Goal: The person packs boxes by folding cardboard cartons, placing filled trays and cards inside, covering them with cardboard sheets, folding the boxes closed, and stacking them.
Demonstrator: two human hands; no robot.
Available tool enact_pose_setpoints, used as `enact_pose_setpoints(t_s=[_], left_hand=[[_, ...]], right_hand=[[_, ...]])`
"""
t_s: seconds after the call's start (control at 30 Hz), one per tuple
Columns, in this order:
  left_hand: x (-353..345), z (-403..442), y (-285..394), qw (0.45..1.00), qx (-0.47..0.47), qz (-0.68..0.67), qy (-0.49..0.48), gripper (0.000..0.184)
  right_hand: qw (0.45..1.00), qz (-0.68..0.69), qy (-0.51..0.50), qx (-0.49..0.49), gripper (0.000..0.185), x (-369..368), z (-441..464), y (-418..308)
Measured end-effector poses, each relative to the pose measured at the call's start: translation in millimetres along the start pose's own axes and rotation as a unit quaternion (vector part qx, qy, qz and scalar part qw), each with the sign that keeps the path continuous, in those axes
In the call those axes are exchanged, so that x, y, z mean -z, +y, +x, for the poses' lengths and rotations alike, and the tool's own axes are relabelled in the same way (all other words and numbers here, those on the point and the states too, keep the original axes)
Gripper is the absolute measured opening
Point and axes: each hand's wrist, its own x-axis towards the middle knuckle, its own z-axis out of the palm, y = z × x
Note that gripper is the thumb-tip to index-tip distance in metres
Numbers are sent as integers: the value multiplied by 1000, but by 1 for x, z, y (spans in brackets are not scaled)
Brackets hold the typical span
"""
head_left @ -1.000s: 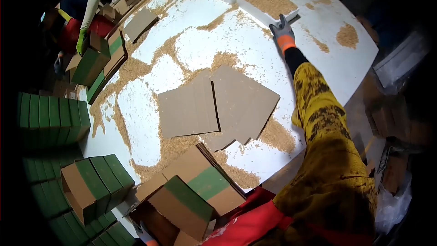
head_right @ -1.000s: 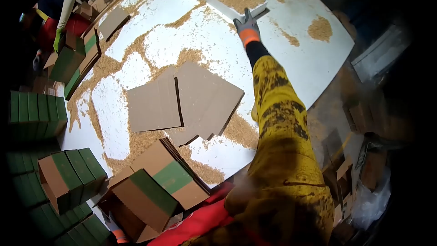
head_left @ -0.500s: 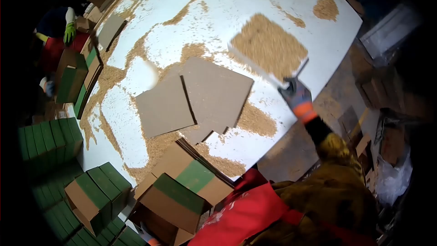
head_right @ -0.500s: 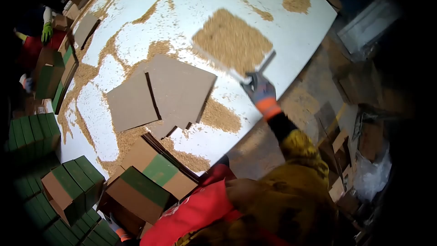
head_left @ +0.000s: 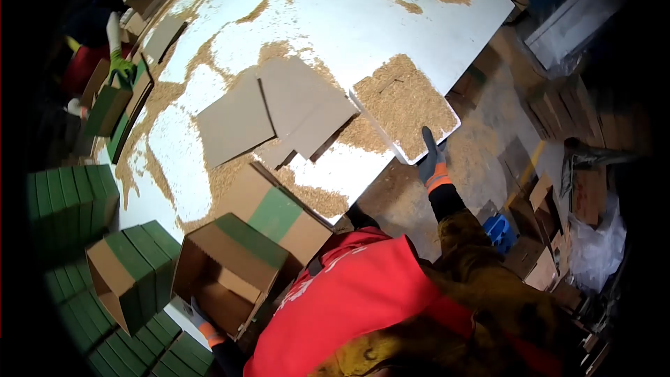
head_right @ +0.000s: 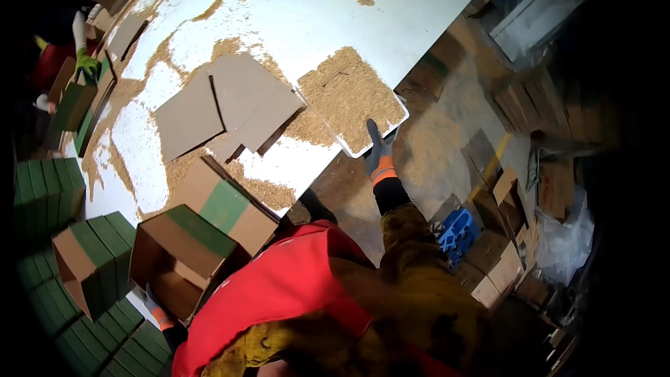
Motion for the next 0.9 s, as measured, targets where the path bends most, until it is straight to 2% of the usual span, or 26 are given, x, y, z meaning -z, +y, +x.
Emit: enact_pose_setpoints(t_s=[0.03,0.07,0.13,0.17,0.2,0.27,0.33,0.37,0.4,0.47,0.53,0.57,0.6,0.67,0.7,0.77,0.83,0.9], left_hand=[[4,4,-3,1000,-1,-12,-10,54],[24,31,-22,992,-94,80,14,52],[64,76,-60,924,-263,265,88,48],[67,75,-66,913,-291,270,90,45],[60,70,-68,903,-314,277,97,43],[28,31,-30,890,-315,320,85,39],[23,21,-15,791,-278,535,99,35],[25,25,-18,769,-278,566,100,36],[24,28,-27,770,-294,559,94,37],[22,37,-48,783,-344,513,74,40],[23,48,-72,788,-388,475,57,43],[12,38,-61,836,-375,398,49,43],[12,32,-57,889,-343,302,41,43],[9,20,-54,952,-285,106,17,43],[8,11,-53,965,-262,20,2,43],[4,-3,-51,965,-229,-127,-21,43],[-16,-17,-41,937,-202,-278,-59,44],[-40,-27,-34,828,-161,-517,-146,44]], right_hand=[[1000,5,6,9,65,-4,-6,-2],[1000,8,9,17,65,-8,-12,-4],[999,5,-36,-11,64,-6,-25,-19],[997,-26,-78,-6,58,-8,-35,-27],[991,-60,-123,-6,54,-11,-45,-34],[975,-55,-197,-90,53,-25,-64,-47],[943,-83,-282,-155,52,-69,-101,-66],[923,-92,-323,-189,51,-102,-128,-68],[900,-101,-361,-220,50,-129,-152,-67],[868,-139,-403,-254,46,-160,-182,-58],[819,-221,-486,-210,42,-184,-209,-46],[754,-293,-588,-30,39,-179,-202,-48],[769,-309,-548,-116,38,-207,-232,-43],[673,-398,-623,0,45,-242,-278,-41],[720,-362,-584,-96,54,-262,-320,-45],[686,-399,-597,-116,65,-276,-344,-38],[671,-423,-596,-127,70,-289,-350,-35],[667,-429,-596,-130,75,-289,-347,-30]])
